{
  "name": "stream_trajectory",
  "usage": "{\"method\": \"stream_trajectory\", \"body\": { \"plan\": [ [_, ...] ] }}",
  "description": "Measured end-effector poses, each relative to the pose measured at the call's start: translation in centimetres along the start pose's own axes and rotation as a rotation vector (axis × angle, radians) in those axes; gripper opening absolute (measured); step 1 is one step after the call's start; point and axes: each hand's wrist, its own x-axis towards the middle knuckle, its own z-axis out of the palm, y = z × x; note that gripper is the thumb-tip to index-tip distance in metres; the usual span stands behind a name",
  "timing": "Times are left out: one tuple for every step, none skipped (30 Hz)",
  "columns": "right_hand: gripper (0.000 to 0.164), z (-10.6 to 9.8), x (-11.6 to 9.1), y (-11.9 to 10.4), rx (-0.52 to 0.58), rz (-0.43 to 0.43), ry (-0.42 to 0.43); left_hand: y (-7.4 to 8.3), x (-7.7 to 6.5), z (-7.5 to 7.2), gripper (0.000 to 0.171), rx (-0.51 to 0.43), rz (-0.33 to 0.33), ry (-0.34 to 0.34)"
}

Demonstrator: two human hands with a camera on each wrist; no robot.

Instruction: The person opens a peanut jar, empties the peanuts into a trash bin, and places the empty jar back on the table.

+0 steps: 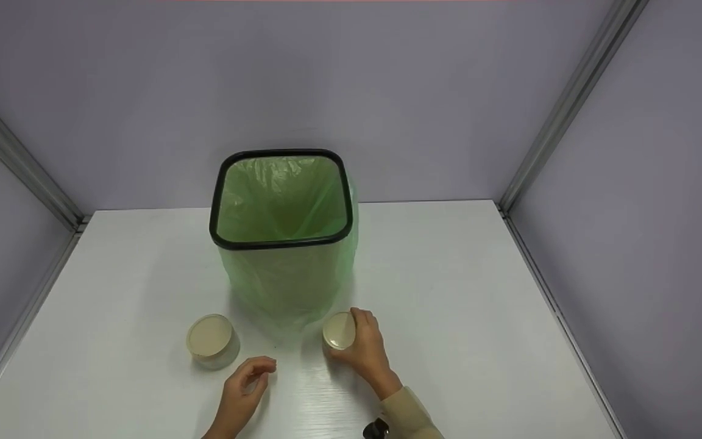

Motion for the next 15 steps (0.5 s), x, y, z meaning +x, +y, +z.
{"method": "stream_trajectory", "body": {
  "plan": [
    [0.083,-0.01,0.03,0.02,0.001,0.000,0.002,-0.03,0.05,0.12,0.014,-0.002,-0.005,-0.001],
    [0.083,-0.01,0.06,0.04,0.002,-0.002,0.004,-0.01,0.10,0.21,0.015,-0.002,-0.009,-0.002],
    [0.083,-0.02,0.08,0.07,0.004,-0.005,0.008,0.04,0.17,0.29,0.015,-0.001,-0.013,-0.003],
    [0.082,-0.02,0.09,0.11,0.001,-0.011,0.012,0.11,0.24,0.35,0.017,-0.009,-0.022,-0.007],
    [0.082,-0.02,0.10,0.14,0.000,-0.014,0.014,0.19,0.30,0.39,0.018,-0.017,-0.035,-0.010],
    [0.082,-0.02,0.11,0.17,-0.001,-0.018,0.015,0.29,0.35,0.43,0.018,-0.026,-0.044,-0.014],
    [0.082,-0.03,0.11,0.19,-0.003,-0.024,0.017,0.39,0.38,0.46,0.018,-0.034,-0.055,-0.019],
    [0.082,-0.04,0.09,0.21,-0.006,-0.030,0.019,0.48,0.44,0.48,0.019,-0.047,-0.063,-0.025],
    [0.082,-0.06,0.06,0.20,-0.009,-0.035,0.021,0.54,0.48,0.52,0.019,-0.058,-0.068,-0.032],
    [0.082,-0.08,0.03,0.22,-0.017,-0.040,0.022,0.59,0.52,0.57,0.019,-0.071,-0.073,-0.039],
    [0.082,-0.11,0.00,0.23,-0.017,-0.040,0.021,0.62,0.54,0.62,0.020,-0.081,-0.078,-0.047],
    [0.082,-0.16,-0.04,0.21,-0.021,-0.043,0.022,0.63,0.56,0.68,0.020,-0.092,-0.081,-0.055],
    [0.082,-0.22,-0.08,0.21,-0.025,-0.047,0.024,0.65,0.60,0.75,0.021,-0.104,-0.090,-0.065],
    [0.082,-0.28,-0.17,0.19,-0.028,-0.050,0.026,0.65,0.63,0.82,0.021,-0.118,-0.101,-0.072],
    [0.082,-0.37,-0.25,0.15,-0.025,-0.052,0.026,0.65,0.63,0.89,0.021,-0.129,-0.108,-0.079]
  ]
}}
